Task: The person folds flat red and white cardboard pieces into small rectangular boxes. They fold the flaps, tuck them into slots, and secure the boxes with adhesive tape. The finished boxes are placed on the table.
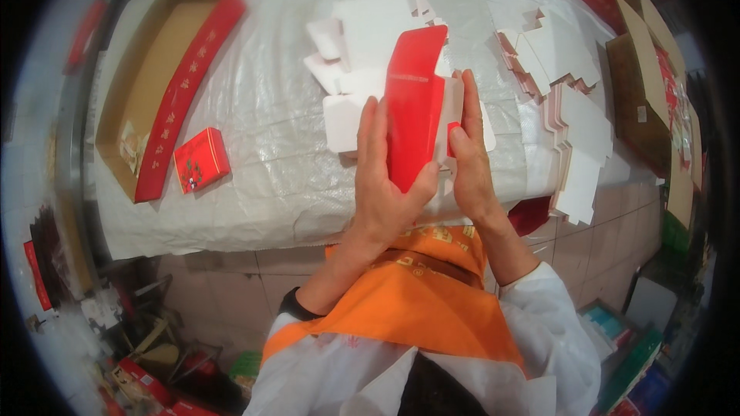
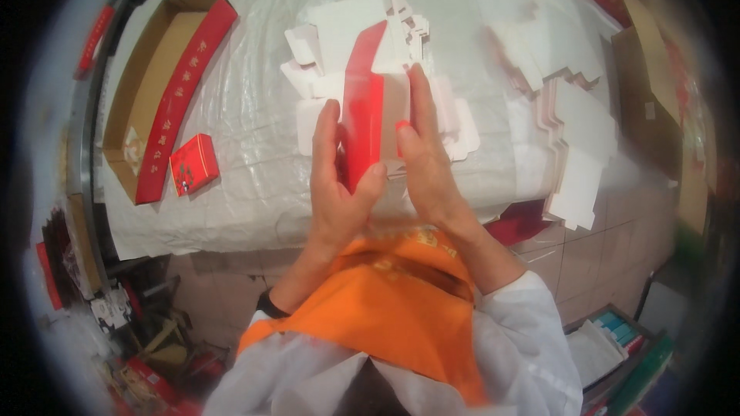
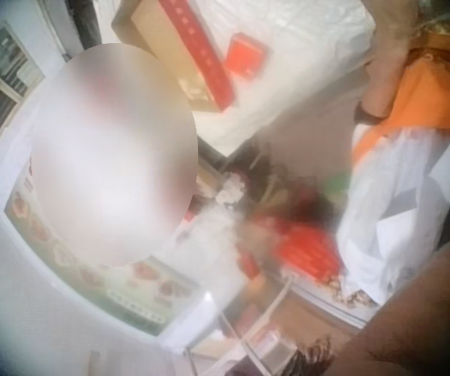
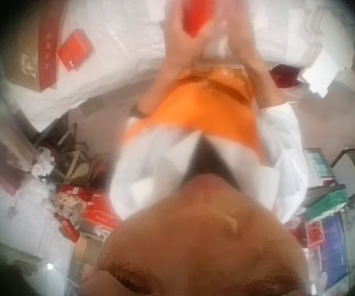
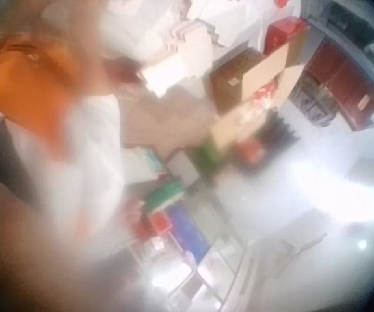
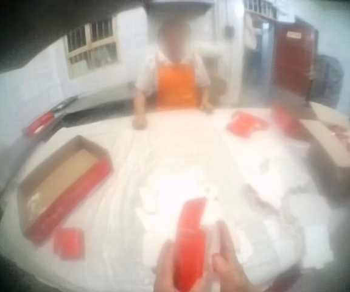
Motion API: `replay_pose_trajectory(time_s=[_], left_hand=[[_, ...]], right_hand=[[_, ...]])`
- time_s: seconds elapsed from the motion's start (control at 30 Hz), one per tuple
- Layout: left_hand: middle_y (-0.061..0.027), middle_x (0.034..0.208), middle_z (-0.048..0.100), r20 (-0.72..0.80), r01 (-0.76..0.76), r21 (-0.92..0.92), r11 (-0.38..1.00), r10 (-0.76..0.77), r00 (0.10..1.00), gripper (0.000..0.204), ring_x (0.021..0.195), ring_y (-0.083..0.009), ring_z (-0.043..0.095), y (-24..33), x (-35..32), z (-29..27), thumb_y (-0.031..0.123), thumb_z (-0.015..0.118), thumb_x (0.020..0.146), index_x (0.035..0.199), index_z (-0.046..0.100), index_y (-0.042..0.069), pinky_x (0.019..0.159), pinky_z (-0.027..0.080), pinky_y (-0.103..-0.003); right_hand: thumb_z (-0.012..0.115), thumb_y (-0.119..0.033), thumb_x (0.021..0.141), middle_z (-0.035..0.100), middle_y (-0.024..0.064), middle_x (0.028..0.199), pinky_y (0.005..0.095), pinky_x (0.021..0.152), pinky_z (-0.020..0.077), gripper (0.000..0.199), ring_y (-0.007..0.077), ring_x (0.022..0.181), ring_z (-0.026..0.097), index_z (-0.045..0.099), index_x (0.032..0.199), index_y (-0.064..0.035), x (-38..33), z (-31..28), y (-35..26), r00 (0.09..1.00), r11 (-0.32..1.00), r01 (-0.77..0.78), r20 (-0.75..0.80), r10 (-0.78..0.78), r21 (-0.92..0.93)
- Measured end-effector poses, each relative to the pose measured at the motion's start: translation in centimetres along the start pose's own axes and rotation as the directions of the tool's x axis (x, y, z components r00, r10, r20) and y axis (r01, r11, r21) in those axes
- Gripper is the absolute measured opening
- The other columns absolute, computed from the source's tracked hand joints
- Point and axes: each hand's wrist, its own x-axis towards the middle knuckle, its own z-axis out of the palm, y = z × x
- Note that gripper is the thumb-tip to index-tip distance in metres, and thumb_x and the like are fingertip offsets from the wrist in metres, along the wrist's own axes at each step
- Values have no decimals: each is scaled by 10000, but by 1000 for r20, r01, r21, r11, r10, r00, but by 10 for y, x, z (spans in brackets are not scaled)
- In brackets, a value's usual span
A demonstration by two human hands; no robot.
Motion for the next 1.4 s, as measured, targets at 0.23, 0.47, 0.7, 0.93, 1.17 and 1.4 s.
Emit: replay_pose_trajectory(time_s=[0.23,0.47,0.7,0.93,1.17,1.4], left_hand=[[-209,1358,238,-96,-182,99,978,191,977,782,1226,-308,335,-2,1,13,78,668,677,1332,246,6,943,373,-370],[-218,1362,229,-113,-232,180,956,254,960,805,1238,-331,316,-3,0,15,92,691,662,1334,253,21,947,370,-388],[-217,1350,244,-111,-284,320,904,333,936,795,1230,-365,302,-8,0,17,97,718,642,1314,301,30,956,352,-410],[-207,1315,309,-52,-369,422,828,428,902,711,1145,-361,363,-6,-1,16,56,727,586,1234,432,36,920,347,-424],[-159,1290,391,9,-383,574,724,462,887,481,1094,-420,376,6,-5,16,133,720,612,1078,600,132,813,347,-437],[-154,1296,391,27,-399,585,706,475,880,471,1096,-430,368,3,-7,16,129,719,613,1071,608,126,821,337,-450]], right_hand=[[280,-189,889,85,150,1443,318,1066,128,595,238,1334,101,17,1382,14,-2,2,-4,999,996,13,48,-18,83],[273,-218,901,124,159,1431,313,1055,159,594,235,1319,149,14,1384,10,-1,4,-3,999,995,-37,28,35,94],[276,-218,894,112,145,1437,316,1051,184,591,230,1312,168,31,1388,-6,-2,5,-2,1000,999,5,-7,-4,54],[254,-221,918,150,113,1433,308,1038,237,551,200,1288,233,46,1399,-51,-3,6,4,998,991,15,-67,-6,130],[246,-268,952,226,114,1393,315,1010,292,554,197,1243,311,-20,1397,-72,-6,6,13,994,966,-6,-100,33,258],[230,-275,954,201,133,1398,328,1023,260,568,213,1262,276,-67,1389,-61,-6,1,25,998,994,62,-14,-61,92]])
